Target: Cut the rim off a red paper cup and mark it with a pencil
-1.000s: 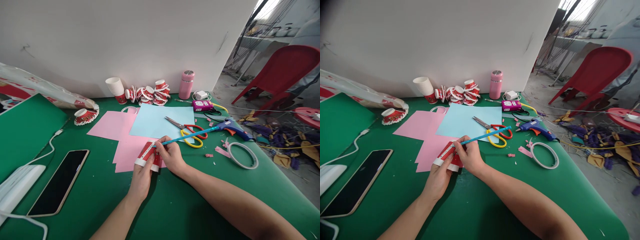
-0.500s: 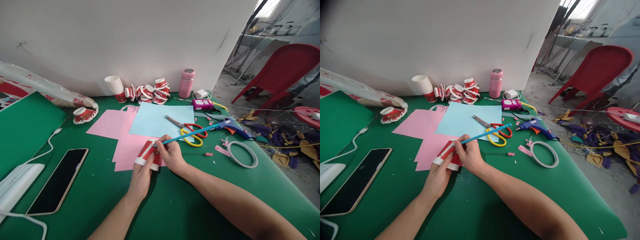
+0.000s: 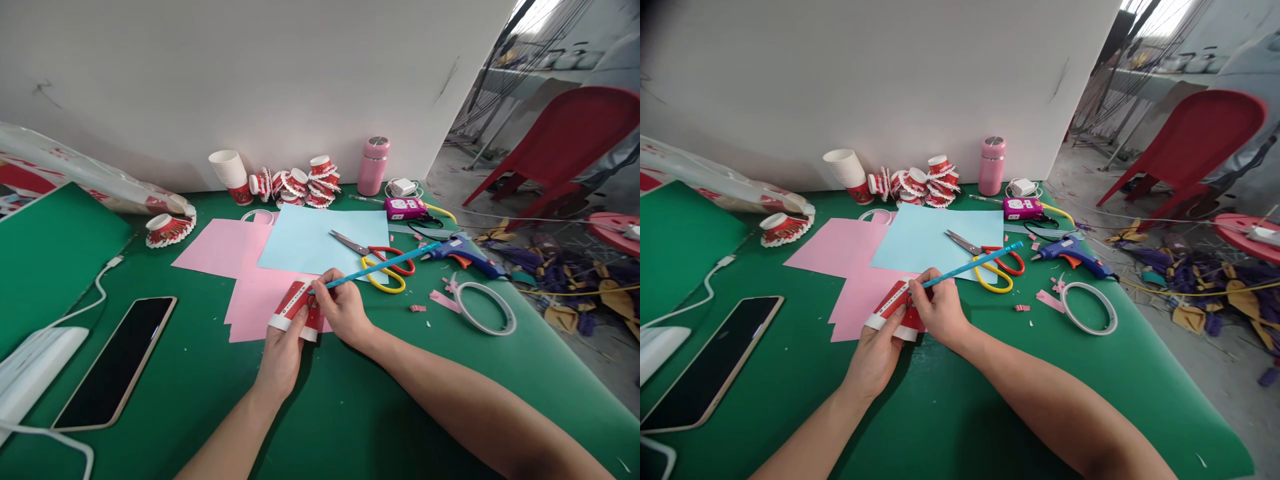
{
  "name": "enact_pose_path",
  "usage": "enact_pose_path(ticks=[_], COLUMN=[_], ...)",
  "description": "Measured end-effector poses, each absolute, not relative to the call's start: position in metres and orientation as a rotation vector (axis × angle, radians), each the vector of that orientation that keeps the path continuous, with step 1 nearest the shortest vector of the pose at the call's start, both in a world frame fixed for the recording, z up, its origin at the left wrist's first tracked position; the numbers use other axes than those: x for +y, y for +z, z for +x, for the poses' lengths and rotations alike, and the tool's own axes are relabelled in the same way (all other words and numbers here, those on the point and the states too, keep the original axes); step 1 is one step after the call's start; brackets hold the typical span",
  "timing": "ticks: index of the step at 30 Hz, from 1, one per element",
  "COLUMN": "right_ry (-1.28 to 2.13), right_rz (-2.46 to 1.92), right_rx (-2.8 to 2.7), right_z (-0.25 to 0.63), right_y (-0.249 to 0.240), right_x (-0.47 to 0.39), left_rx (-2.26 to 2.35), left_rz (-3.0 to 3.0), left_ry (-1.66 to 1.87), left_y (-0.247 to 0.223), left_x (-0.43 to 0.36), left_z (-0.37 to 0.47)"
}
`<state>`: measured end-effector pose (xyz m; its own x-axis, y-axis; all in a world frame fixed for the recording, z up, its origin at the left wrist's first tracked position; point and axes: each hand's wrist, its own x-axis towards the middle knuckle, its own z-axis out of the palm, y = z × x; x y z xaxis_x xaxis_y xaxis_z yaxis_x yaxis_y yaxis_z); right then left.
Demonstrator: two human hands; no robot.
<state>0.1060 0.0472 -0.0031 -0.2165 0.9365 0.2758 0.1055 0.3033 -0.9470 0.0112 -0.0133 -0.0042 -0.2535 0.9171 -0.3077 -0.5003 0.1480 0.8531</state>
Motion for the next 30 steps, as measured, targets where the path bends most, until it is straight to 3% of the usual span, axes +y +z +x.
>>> enact_pose_path(ticks=[30], right_ry=[1.092], right_rz=[-0.95], right_rx=[-1.555], right_z=[0.104], right_y=[-0.0069], right_x=[0.0477], left_rx=[1.131], left_rz=[0.528], left_ry=[1.449], left_y=[-0.0091], left_x=[-0.0127], left_z=[0.0102])
